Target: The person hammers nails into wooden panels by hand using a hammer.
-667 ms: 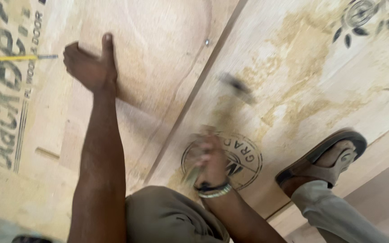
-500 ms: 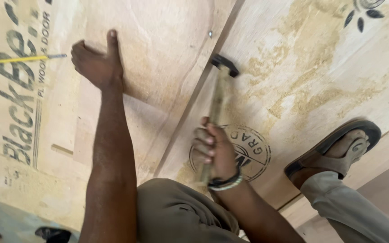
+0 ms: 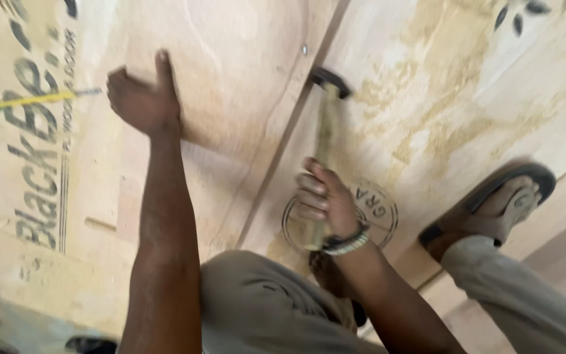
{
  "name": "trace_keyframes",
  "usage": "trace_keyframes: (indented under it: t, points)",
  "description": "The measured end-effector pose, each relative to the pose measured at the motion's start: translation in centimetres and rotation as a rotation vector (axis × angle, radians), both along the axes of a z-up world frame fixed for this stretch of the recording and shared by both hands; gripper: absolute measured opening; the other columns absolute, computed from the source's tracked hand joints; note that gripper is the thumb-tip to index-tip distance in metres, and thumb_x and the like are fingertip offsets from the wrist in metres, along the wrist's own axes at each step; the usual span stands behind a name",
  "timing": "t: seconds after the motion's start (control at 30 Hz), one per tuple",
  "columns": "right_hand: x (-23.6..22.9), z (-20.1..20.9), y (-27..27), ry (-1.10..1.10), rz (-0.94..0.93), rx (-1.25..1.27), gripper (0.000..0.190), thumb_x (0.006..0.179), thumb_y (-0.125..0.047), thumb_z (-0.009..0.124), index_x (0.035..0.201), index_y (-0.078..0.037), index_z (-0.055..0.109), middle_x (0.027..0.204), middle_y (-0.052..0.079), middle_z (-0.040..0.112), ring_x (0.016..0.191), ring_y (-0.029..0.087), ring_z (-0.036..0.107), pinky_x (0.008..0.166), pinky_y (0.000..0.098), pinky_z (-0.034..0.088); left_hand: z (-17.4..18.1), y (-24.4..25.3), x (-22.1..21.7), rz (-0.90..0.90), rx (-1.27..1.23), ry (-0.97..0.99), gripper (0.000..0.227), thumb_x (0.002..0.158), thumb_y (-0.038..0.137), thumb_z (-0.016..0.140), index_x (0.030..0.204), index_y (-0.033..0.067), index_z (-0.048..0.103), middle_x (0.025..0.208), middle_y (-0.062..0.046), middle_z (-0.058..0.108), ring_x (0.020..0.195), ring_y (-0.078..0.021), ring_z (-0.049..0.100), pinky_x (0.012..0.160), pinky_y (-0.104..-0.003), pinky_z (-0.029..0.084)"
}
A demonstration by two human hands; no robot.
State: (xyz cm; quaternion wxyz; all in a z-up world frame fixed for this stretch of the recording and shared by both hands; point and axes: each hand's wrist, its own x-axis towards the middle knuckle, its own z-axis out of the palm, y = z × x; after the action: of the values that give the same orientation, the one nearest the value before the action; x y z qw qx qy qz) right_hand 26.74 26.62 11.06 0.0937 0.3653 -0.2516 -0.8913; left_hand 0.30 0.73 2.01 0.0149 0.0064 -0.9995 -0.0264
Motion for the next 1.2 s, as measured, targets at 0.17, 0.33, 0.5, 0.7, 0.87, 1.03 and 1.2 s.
trace_keyframes:
  t: [0.17,0.33,0.5,0.7,0.87,1.03,1.2]
  points:
    - [1.7,-0.7,4.7,-0.398,-0.003,0.612,0.019,0.109,-0.027,0.052,0.101,-0.012,0.059,0.065,-0.008,0.048,0.048,0.003,0.043,0.040,0.0192,0.039,0.3,1.2,-0.7,0.055,0.057,0.029,0.078,0.088,0.068,0.084,0.114,-0.0019,0.059,0.109,-0.017,0.063,0.107,-0.0384,0.056,0.098,-0.051,0.041]
    - [0.5,0.4,-2.5,-0.280,0.035,0.306,0.021,0.107,-0.029,0.057,0.093,-0.013,0.055,0.063,-0.006,0.048,0.048,0.007,0.044,0.041,0.0222,0.041,0.6,1.6,-0.8,0.115,0.092,-0.011,0.074,0.084,0.065,0.086,0.112,0.0015,0.060,0.105,-0.013,0.062,0.104,-0.0351,0.057,0.098,-0.050,0.041]
    - [1.8,0.6,1.7,-0.051,0.284,0.140,0.016,0.105,-0.022,0.057,0.116,-0.010,0.057,0.069,-0.006,0.051,0.051,0.005,0.045,0.043,0.0220,0.040,-0.1,1.0,-0.6,0.037,0.070,0.066,0.075,0.089,0.069,0.087,0.111,0.0025,0.060,0.107,-0.013,0.061,0.106,-0.0354,0.056,0.094,-0.052,0.041]
    - [2.6,2.0,8.9,0.082,0.986,1.154,0.023,0.101,-0.017,0.050,0.122,-0.008,0.052,0.068,-0.001,0.052,0.045,0.007,0.048,0.038,0.0232,0.041,0.7,5.9,1.1,0.115,-0.246,-0.048,0.112,0.102,0.085,0.053,0.155,-0.0105,0.031,0.158,-0.033,0.031,0.145,-0.0516,0.026,0.117,-0.067,0.014]
    - [-1.3,3.2,11.6,0.324,1.252,1.907,0.021,0.104,-0.013,0.053,0.124,-0.007,0.057,0.067,0.007,0.053,0.057,0.016,0.053,0.052,0.0333,0.044,4.7,15.9,11.0,-0.302,0.034,-0.708,0.126,0.084,0.082,0.055,0.162,-0.0013,0.001,0.172,-0.021,-0.005,0.161,-0.0342,-0.004,0.124,-0.067,-0.008]
    - [-3.0,1.7,11.4,0.328,1.306,2.019,0.019,0.099,-0.013,0.057,0.116,-0.006,0.060,0.067,0.009,0.058,0.058,0.020,0.059,0.056,0.0373,0.047,3.6,15.8,10.9,-0.308,0.001,-0.467,0.117,0.086,0.064,0.066,0.165,-0.0020,0.011,0.173,-0.020,0.006,0.161,-0.0331,0.002,0.123,-0.070,-0.006]
    - [-3.9,1.2,11.2,0.360,1.357,2.032,0.015,0.099,-0.012,0.056,0.112,-0.005,0.061,0.069,0.005,0.061,0.060,0.018,0.061,0.057,0.0360,0.049,3.0,15.8,10.7,-0.289,0.102,-0.461,0.115,0.085,0.066,0.064,0.163,-0.0018,0.013,0.172,-0.019,0.008,0.160,-0.0318,0.003,0.124,-0.069,-0.004]
